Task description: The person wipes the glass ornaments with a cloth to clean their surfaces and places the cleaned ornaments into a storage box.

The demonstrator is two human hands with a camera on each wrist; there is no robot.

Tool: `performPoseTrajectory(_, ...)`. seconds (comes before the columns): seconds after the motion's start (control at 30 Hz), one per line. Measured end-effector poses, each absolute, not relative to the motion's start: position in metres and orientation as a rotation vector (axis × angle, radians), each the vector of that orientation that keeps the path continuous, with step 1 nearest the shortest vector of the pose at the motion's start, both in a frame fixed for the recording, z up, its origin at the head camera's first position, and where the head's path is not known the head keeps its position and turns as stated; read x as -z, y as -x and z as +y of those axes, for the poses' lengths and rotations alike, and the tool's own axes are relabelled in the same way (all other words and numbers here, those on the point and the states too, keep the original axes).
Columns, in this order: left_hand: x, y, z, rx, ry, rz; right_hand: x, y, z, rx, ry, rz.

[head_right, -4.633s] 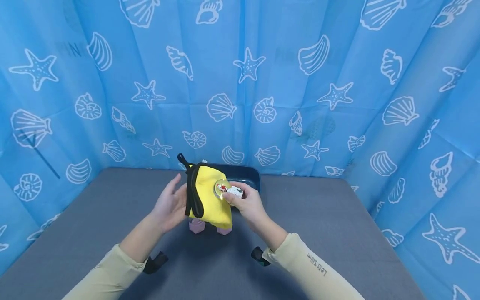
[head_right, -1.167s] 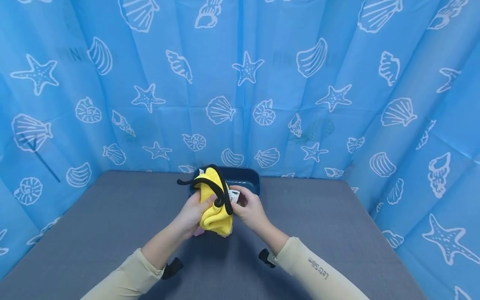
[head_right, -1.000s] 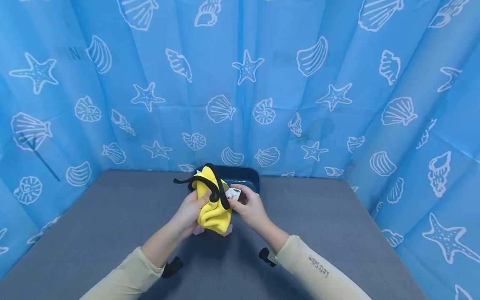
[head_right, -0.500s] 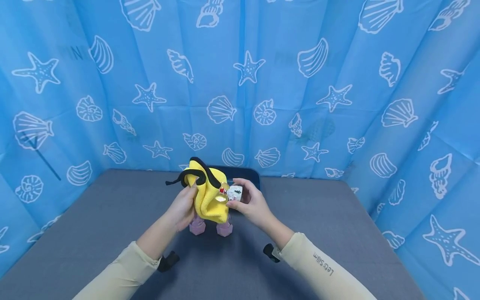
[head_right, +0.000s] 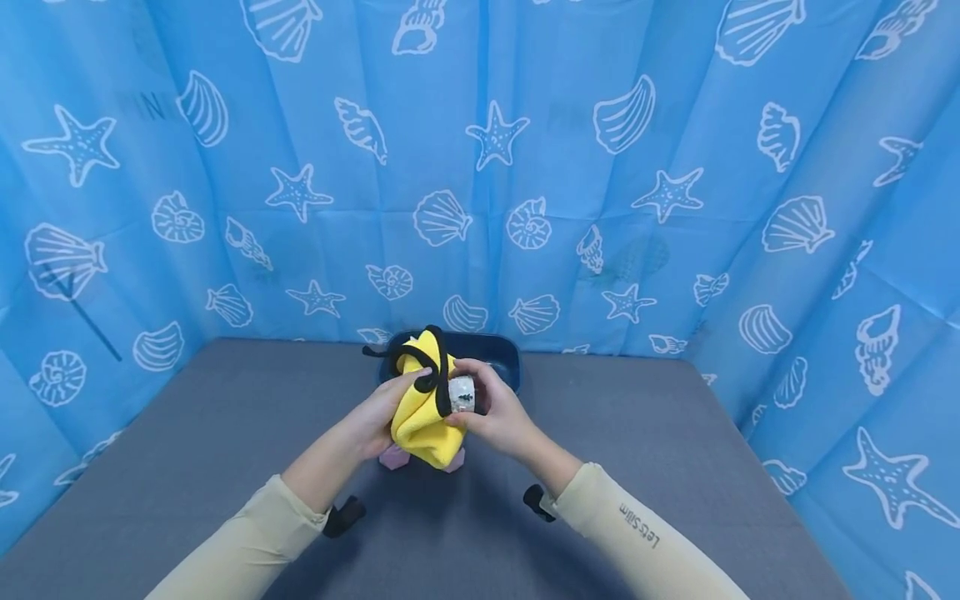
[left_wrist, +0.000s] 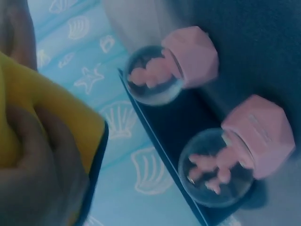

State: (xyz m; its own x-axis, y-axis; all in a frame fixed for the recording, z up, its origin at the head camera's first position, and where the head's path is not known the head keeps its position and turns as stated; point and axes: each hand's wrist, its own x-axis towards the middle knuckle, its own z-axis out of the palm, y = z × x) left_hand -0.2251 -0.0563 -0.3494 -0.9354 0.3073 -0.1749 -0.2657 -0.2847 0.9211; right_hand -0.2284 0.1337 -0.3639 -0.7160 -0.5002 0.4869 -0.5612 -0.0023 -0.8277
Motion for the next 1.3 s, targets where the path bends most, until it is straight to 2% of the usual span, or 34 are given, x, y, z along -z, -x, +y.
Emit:
performPoseTrajectory(0.33, 0.353, 0.222, -0.056, -2.391, 0.071, 1.725, 0.367, 0.225, 0.132, -1.794, -1.213, -2.197)
performPoseTrajectory(0.6, 0.357, 0.223, -0.061, -2.497, 0.226, 1.487, 0.361, 0.225, 0.132, -1.787, -1.172, -2.121)
performPoseTrajectory(0.73, 0.356, 0.222, -0.062, -2.533, 0.184, 1.465, 0.359, 0.225, 0.135, -1.771, -1.071, -2.144)
performPoseTrajectory(0.93, 0.35, 0.219, -0.055, -2.35, 0.001, 1.697, 0.358, 0.225, 0.135, -1.717, -0.965, -2.23)
performPoseTrajectory(1.3, 0.357, 0.219, -0.046, -2.311, 0.04, 1.807, 0.366, 0.224, 0.132, -1.549, -1.057, -2.28)
